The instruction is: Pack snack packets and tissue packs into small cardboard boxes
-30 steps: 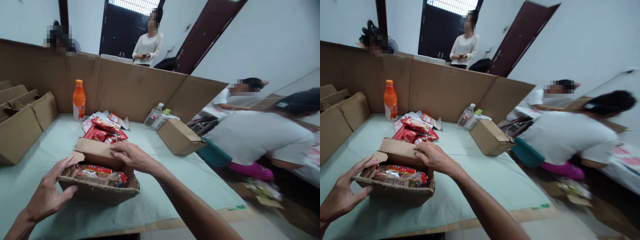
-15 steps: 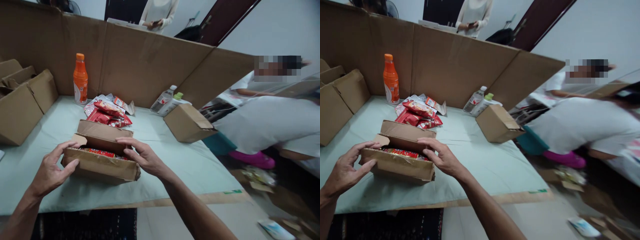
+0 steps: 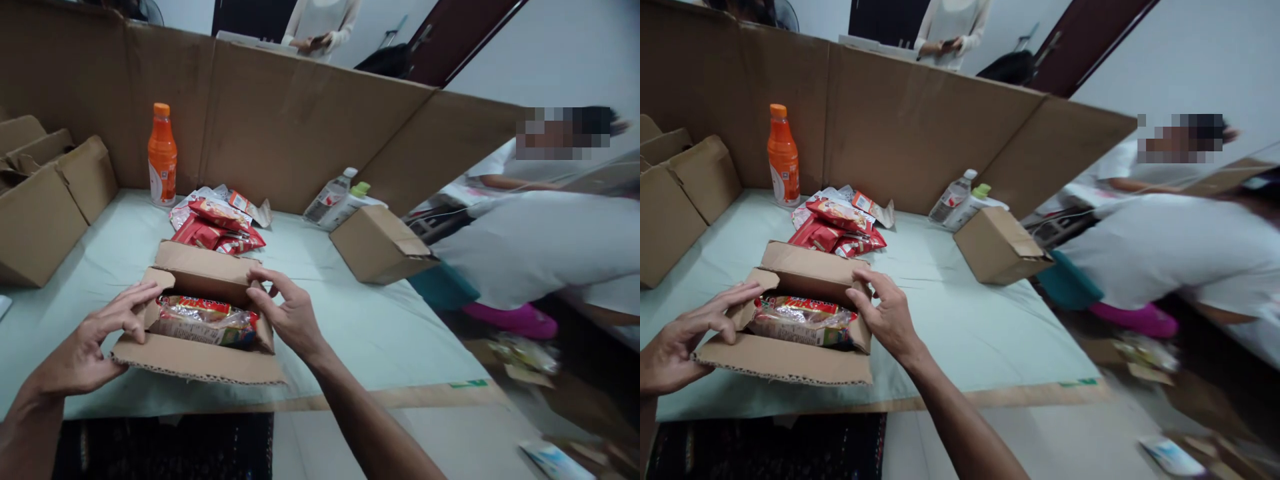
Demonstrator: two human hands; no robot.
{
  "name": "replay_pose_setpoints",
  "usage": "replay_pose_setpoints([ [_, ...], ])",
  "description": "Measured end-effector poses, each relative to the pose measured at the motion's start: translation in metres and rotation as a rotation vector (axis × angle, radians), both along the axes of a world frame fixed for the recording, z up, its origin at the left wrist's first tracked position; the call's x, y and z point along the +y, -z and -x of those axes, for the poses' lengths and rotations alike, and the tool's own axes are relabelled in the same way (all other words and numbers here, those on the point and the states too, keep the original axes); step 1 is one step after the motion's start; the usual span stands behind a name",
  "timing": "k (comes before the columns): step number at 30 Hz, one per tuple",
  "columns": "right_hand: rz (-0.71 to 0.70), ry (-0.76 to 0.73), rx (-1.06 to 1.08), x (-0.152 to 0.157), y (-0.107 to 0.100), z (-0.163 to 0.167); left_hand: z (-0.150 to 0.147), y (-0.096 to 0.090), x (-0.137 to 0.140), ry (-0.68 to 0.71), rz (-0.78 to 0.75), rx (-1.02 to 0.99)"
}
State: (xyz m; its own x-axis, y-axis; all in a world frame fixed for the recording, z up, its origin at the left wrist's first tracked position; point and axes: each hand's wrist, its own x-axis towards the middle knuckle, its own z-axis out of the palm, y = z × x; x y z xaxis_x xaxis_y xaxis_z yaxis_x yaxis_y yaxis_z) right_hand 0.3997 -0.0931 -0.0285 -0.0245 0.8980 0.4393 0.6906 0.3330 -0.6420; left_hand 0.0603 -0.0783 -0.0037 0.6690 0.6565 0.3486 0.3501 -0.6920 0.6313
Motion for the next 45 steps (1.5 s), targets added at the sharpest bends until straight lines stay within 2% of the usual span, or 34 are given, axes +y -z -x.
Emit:
replay_pose_setpoints([
  [3,0.004,-0.032,-0.290,0.003,-0.007,0.012,-0.003,-0.001,-0.003,0.009,0.009,0.023],
  [6,-0.024,-0.054,-0.439,0.001,-0.007,0.015,-0.011,0.000,-0.006,-0.110,0.030,-0.035],
  [9,-0.146,0.054,-0.387,0.002,-0.001,0.008,-0.020,0.007,-0.007,-0.294,0.041,-0.095],
  [11,-0.177,0.150,-0.285,0.010,0.004,0.001,-0.024,0.012,-0.006,-0.385,0.047,-0.098],
  [14,-0.035,0.134,-0.018,0.027,0.005,-0.007,-0.029,0.018,-0.007,-0.448,0.011,-0.087],
  [16,0.086,0.024,0.180,0.032,0.000,-0.009,-0.031,0.019,-0.009,-0.450,-0.080,-0.084],
  [18,0.139,-0.141,0.265,0.025,-0.006,-0.009,-0.034,0.019,-0.012,-0.446,-0.188,-0.082],
  [21,0.080,-0.413,0.089,-0.001,-0.011,-0.007,-0.035,0.020,-0.015,-0.458,-0.262,-0.046],
  [23,0.016,-0.500,-0.109,-0.020,-0.011,-0.006,-0.035,0.022,-0.013,-0.409,-0.257,0.003],
  [27,0.005,-0.479,-0.401,-0.038,-0.012,-0.008,-0.033,0.029,-0.004,-0.288,-0.268,0.040],
  [31,0.109,-0.497,-0.590,-0.022,-0.021,-0.009,-0.031,0.033,0.006,-0.287,-0.313,0.009],
  [36,0.214,-0.575,-0.630,0.003,-0.028,-0.005,-0.026,0.039,0.013,-0.315,-0.372,0.002],
  [40,0.184,-0.552,-0.600,-0.005,-0.028,-0.006,-0.032,0.039,0.009,-0.314,-0.383,-0.009],
  [43,0.165,-0.493,-0.570,-0.031,-0.023,-0.034,-0.042,0.035,0.000,-0.300,-0.328,0.017],
  [45,0.162,-0.339,-0.558,-0.057,-0.013,-0.075,-0.049,0.036,-0.003,-0.317,-0.281,0.027],
])
